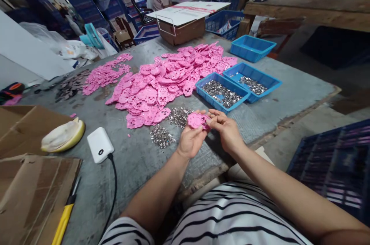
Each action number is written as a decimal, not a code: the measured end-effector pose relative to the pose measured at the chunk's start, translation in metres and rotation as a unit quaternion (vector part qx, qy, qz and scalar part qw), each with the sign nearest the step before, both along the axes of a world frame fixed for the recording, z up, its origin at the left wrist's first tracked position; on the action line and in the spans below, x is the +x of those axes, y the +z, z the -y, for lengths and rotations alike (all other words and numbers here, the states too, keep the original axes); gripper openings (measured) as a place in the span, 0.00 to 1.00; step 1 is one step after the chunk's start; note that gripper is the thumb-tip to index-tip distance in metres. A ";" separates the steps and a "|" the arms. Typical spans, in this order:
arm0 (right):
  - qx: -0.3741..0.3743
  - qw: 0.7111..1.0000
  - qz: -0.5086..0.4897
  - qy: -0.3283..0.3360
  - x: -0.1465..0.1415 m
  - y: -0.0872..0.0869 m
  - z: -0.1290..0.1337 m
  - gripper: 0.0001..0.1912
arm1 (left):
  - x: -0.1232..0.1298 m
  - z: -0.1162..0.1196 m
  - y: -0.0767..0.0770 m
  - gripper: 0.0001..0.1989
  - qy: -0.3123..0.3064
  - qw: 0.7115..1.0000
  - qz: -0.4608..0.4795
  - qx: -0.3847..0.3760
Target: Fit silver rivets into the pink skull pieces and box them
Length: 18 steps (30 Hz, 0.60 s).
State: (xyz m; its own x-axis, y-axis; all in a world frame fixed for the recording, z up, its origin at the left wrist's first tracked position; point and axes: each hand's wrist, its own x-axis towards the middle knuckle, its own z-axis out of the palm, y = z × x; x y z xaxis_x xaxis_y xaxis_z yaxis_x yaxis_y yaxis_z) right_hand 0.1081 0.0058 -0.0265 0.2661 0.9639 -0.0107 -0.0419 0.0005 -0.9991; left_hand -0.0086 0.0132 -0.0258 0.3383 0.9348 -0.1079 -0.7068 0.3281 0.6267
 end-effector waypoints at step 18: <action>0.010 1.000 -0.010 0.011 -0.004 -0.004 0.003 0.12 | 0.000 0.003 0.000 0.23 0.011 0.999 -0.036 0.015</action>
